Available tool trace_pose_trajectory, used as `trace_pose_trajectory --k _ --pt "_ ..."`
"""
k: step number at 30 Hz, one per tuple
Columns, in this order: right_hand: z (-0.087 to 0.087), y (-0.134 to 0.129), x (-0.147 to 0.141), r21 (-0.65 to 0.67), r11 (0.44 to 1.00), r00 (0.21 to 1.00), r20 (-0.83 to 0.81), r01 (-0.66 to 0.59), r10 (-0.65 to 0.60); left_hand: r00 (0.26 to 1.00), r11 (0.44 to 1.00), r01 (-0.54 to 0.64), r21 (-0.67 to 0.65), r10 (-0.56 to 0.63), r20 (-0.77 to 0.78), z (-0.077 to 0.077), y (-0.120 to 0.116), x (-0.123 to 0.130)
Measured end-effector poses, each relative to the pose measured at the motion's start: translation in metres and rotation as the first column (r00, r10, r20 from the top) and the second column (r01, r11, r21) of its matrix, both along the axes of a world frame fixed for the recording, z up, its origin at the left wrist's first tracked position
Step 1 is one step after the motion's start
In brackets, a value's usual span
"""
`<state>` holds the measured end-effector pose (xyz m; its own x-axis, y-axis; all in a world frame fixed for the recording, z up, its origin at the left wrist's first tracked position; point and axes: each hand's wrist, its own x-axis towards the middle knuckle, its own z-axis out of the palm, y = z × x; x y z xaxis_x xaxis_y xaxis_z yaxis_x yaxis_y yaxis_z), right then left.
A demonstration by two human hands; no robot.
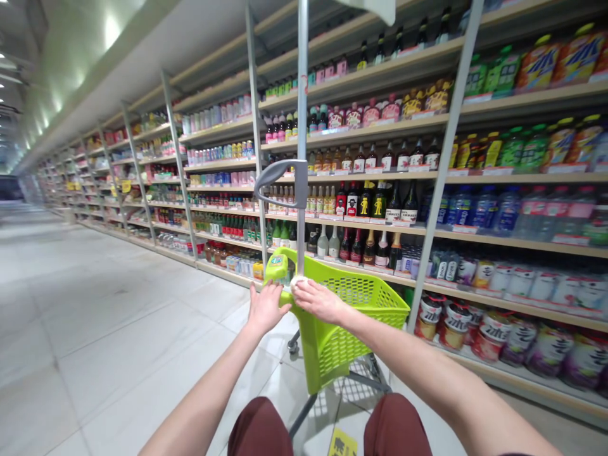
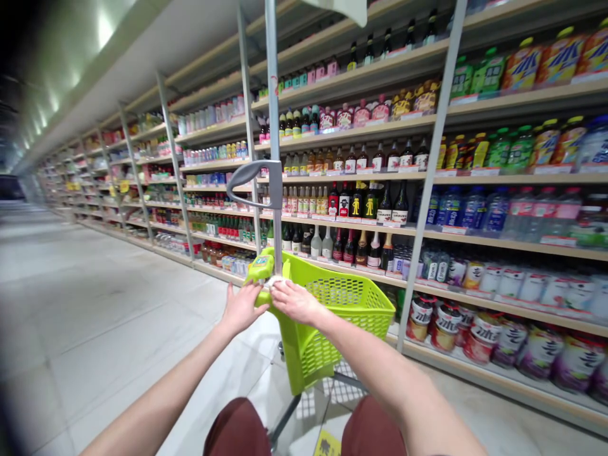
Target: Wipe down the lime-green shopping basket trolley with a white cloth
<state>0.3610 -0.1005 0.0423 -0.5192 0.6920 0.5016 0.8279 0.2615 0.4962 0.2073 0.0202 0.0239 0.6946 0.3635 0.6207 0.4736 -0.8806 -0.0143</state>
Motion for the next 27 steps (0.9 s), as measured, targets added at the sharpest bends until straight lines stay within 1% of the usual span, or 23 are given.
trace_pose_trajectory --k 1,2,5,6,7,8,9,10,12,14,15,17,19,23,27 --pt "0.002 0.001 -0.001 0.013 1.0 1.0 -0.002 -0.005 0.005 1.0 1.0 -0.001 0.001 0.001 -0.004 0.0 0.001 -0.001" --pt "0.008 0.003 -0.002 0.048 0.999 1.0 -0.02 0.0 0.001 1.0 1.0 -0.008 0.001 0.008 -0.005 -0.001 0.001 -0.001" --pt "0.039 0.012 -0.002 0.216 0.974 0.99 -0.133 0.067 -0.038 0.999 0.999 -0.034 0.006 0.034 -0.011 0.0 0.0 -0.002" --pt "0.046 0.016 -0.002 0.25 0.965 0.986 -0.162 0.079 -0.039 0.999 0.999 -0.04 0.014 0.04 -0.014 0.0 -0.001 -0.003" --pt "0.05 0.018 -0.002 0.261 0.962 0.984 -0.176 0.076 -0.03 0.999 0.999 -0.044 0.024 0.044 -0.016 0.0 -0.002 -0.004" --pt "0.048 0.02 -0.003 0.254 0.965 0.984 -0.176 0.06 -0.014 0.999 0.998 -0.047 0.033 0.047 -0.018 0.0 -0.003 -0.005" --pt "0.041 0.02 -0.004 0.233 0.972 0.985 -0.17 0.037 0.003 0.999 0.998 -0.048 0.041 0.049 -0.019 0.0 -0.004 -0.006" --pt "0.029 0.02 -0.005 0.207 0.978 0.986 -0.165 0.016 0.019 0.999 0.998 -0.049 0.047 0.05 -0.017 -0.001 -0.006 -0.006" --pt "-0.003 0.017 -0.01 0.182 0.983 0.983 -0.184 0.003 0.031 0.999 0.997 -0.049 0.057 0.05 -0.006 -0.002 -0.009 -0.007" --pt "-0.035 0.013 -0.014 0.207 0.978 0.971 -0.238 0.02 0.031 0.999 0.997 -0.045 0.067 0.044 0.016 -0.004 -0.012 -0.006" --pt "-0.049 0.012 -0.015 0.231 0.972 0.962 -0.272 0.033 0.032 0.999 0.997 -0.04 0.073 0.038 0.028 -0.005 -0.014 -0.006" --pt "-0.068 0.011 -0.017 0.279 0.959 0.942 -0.333 0.051 0.046 0.998 0.996 -0.031 0.082 0.027 0.049 -0.007 -0.019 -0.005" --pt "-0.075 0.009 -0.016 0.291 0.955 0.926 -0.371 0.047 0.068 0.998 0.996 -0.026 0.087 0.021 0.061 -0.007 -0.023 -0.005" --pt "-0.074 0.006 -0.015 0.266 0.964 0.902 -0.422 0.024 0.094 0.997 0.995 -0.044 0.088 0.038 0.072 -0.007 -0.033 -0.005" --pt "-0.076 0.002 -0.018 0.268 0.963 0.862 -0.494 0.028 0.113 0.993 0.994 -0.088 0.07 0.082 0.084 -0.008 -0.049 -0.004"
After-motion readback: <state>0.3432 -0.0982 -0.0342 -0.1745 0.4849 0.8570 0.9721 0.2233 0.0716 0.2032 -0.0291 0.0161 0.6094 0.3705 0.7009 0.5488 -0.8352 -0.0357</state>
